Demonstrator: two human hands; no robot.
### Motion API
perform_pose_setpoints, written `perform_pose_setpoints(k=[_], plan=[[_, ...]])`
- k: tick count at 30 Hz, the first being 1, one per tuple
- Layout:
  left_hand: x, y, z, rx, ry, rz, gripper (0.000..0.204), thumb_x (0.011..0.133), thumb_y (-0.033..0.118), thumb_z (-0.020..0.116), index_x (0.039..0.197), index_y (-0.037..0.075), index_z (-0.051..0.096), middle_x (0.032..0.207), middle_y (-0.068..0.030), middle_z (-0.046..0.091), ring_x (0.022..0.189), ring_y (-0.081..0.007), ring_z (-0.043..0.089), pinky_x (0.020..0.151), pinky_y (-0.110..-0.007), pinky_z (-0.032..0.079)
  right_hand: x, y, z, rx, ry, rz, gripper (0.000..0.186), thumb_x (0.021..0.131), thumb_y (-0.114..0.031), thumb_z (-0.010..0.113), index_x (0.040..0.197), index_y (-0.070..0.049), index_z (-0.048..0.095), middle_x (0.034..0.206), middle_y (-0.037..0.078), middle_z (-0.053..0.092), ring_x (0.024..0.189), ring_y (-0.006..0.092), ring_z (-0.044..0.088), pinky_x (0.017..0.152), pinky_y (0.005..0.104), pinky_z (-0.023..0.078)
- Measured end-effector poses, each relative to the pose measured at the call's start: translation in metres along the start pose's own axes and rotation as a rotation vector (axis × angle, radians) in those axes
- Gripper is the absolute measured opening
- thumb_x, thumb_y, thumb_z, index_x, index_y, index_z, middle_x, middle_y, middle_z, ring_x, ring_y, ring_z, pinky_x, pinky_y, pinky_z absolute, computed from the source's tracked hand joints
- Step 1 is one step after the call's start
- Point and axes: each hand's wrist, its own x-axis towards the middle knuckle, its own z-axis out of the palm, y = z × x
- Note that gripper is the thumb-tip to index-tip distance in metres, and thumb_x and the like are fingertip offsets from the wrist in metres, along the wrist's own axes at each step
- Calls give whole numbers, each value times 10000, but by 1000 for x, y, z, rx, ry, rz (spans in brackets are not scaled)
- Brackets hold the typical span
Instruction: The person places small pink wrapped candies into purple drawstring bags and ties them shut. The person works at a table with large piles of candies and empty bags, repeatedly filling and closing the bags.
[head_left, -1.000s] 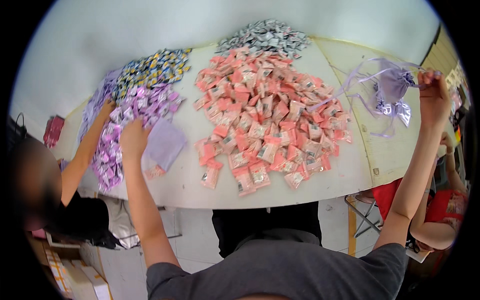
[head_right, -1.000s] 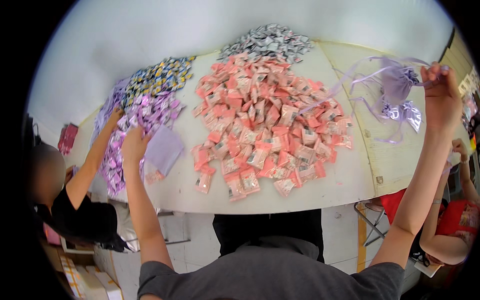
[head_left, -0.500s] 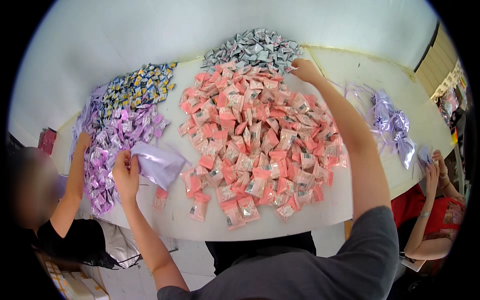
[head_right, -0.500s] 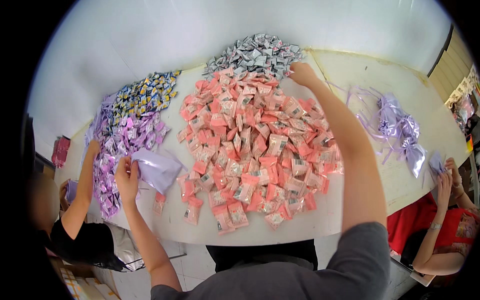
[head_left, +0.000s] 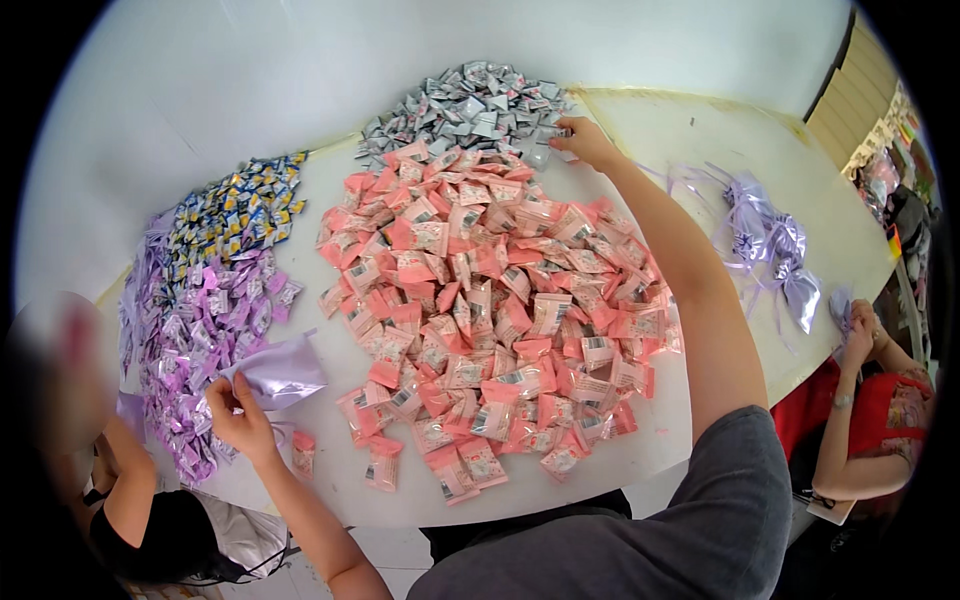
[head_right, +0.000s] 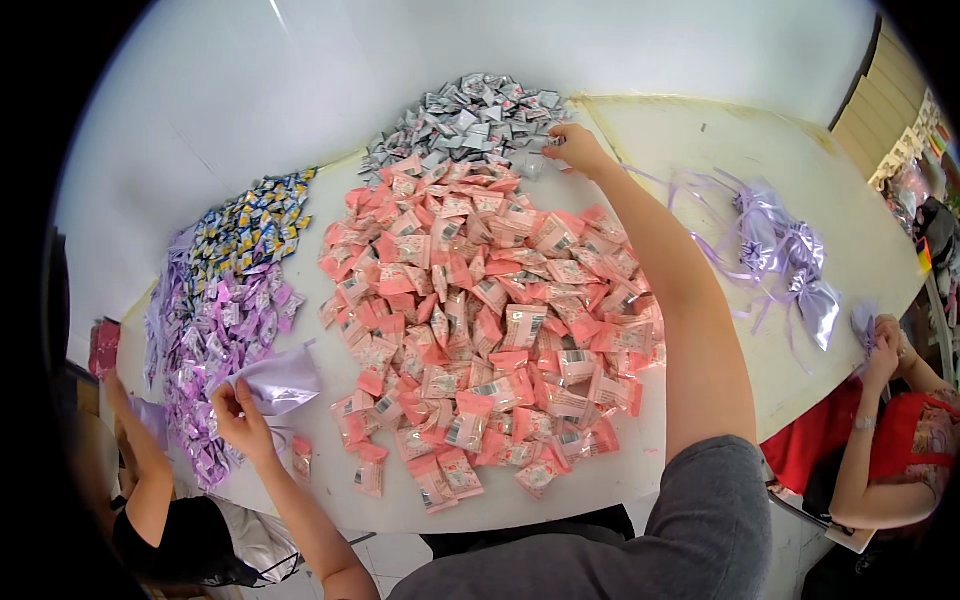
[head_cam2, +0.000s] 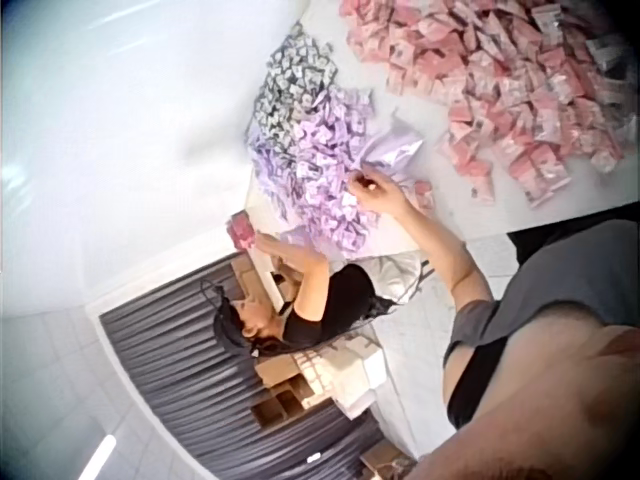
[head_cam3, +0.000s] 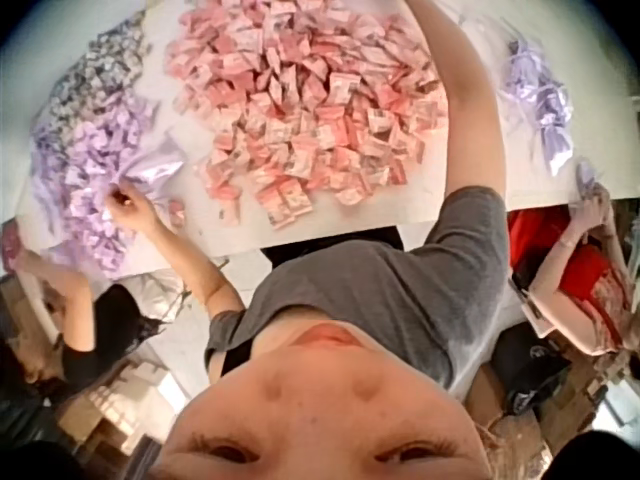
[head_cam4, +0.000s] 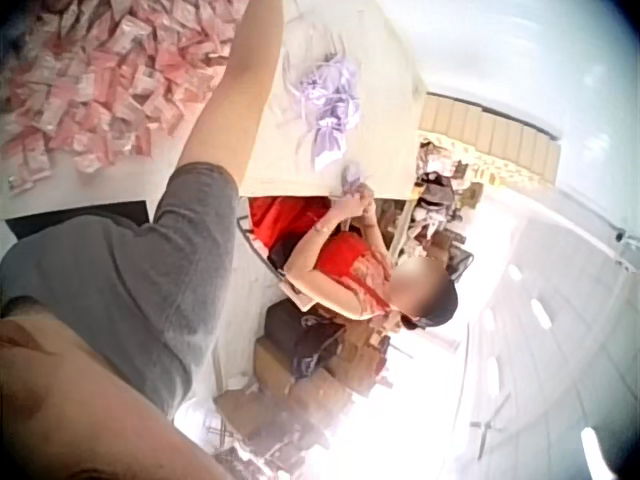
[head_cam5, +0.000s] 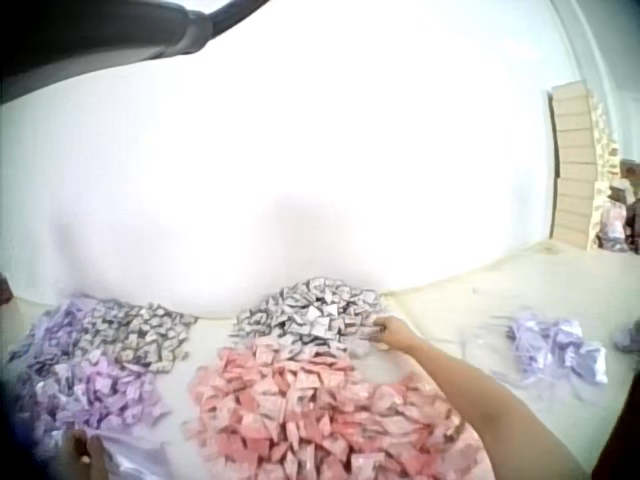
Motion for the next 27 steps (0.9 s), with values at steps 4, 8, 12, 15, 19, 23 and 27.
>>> perform_pose_setpoints(k=[4,8,12,15,19,23,27], plan=[[-3,4,3,4,6,21,182,858,152,623,817,13,512,644,-8,464,528,-85,370,476,-228,323,-13,1,-13,329,-12,236,229,765,-162,716,913,-37,594,909,57,580,769,155,572,588,285,546],[-5,6,8,3,-14,-30,184,860,160,622,847,8,521,667,-23,494,538,-97,397,481,-232,335,-30,20,-41,894,45,284,179,790,-144,700,866,-52,567,817,34,552,761,129,555,584,261,540],[-9,-1,4,5,-53,-23,168,866,160,613,895,9,545,708,-51,542,579,-120,460,505,-244,381,-89,4,-69,1319,53,374,215,814,-252,674,851,-80,551,810,53,553,744,153,557,543,239,517],[-10,5,8,-18,-71,5,155,864,148,613,889,11,544,705,-48,539,581,-116,460,503,-239,383,-133,12,-84,1085,21,399,308,831,-407,612,860,-105,558,816,60,561,745,210,568,569,292,510],[-13,14,9,-26,-94,18,140,860,129,615,888,9,546,714,-49,544,585,-115,468,491,-230,374,-163,0,-70,159,64,241,399,769,-417,643,1004,-100,583,859,86,572,871,241,591,723,372,495],[-16,12,13,-28,-109,29,133,856,113,615,900,5,552,739,-49,557,600,-116,485,496,-226,377,-165,-11,-47,-520,-50,-54,563,695,-382,684,1177,-124,548,1002,131,567,975,263,579,812,366,472],[-14,26,14,-108,-167,20,163,848,87,613,979,1,570,795,-48,594,657,-110,527,531,-225,395,-156,-1,-53,-567,-159,-86,613,654,-342,673,1194,-88,533,1110,151,545,976,279,576,828,369,469]])
